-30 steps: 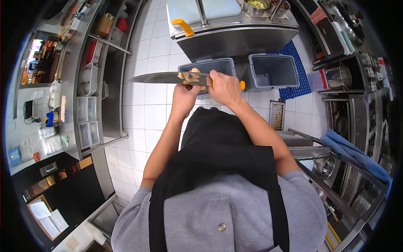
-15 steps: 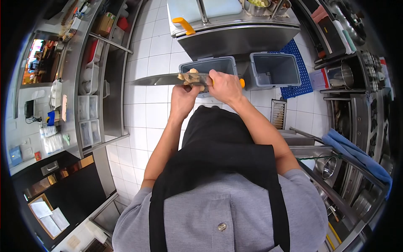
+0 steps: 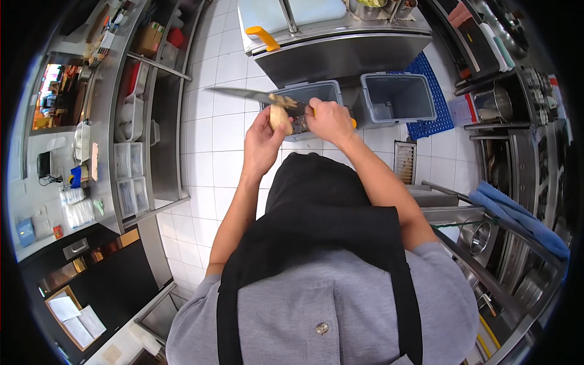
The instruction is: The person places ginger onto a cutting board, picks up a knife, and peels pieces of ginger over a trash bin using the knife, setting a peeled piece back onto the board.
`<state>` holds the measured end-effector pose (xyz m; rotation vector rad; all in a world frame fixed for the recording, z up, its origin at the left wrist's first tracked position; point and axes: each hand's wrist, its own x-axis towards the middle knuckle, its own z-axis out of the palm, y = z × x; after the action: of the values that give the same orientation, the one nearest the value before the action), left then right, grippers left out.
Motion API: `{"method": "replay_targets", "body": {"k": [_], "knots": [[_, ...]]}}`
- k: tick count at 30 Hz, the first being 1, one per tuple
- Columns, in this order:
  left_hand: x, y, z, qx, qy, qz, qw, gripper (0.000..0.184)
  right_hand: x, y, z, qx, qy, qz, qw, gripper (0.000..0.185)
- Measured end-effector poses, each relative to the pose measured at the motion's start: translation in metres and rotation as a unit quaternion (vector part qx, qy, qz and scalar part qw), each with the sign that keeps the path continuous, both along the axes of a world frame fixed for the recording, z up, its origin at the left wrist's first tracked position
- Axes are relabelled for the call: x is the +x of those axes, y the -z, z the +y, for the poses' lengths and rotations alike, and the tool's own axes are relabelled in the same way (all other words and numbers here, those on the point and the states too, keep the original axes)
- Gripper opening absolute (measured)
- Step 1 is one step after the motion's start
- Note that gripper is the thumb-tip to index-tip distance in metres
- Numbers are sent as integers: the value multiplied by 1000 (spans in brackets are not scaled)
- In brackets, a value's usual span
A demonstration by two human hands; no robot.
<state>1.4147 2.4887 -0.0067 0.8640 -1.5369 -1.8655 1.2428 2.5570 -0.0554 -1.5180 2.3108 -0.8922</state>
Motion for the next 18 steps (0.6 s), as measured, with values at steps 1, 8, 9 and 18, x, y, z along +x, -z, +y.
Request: {"method": "replay_targets", "body": {"k": [1, 8, 9, 18], "knots": [[4, -1, -1, -9, 28, -21, 999, 49, -6, 2, 1, 59, 23, -22, 998, 25], [17, 11, -14, 249, 33, 179, 951, 49, -18, -6, 7, 181, 97, -58, 977, 29], [16, 13, -14, 234, 28, 151, 960, 52, -18, -5, 8, 174, 102, -45, 978, 28], [-33, 12, 8, -391, 210, -319, 837, 87, -10, -3, 9, 135, 81, 75, 985, 19]]}}
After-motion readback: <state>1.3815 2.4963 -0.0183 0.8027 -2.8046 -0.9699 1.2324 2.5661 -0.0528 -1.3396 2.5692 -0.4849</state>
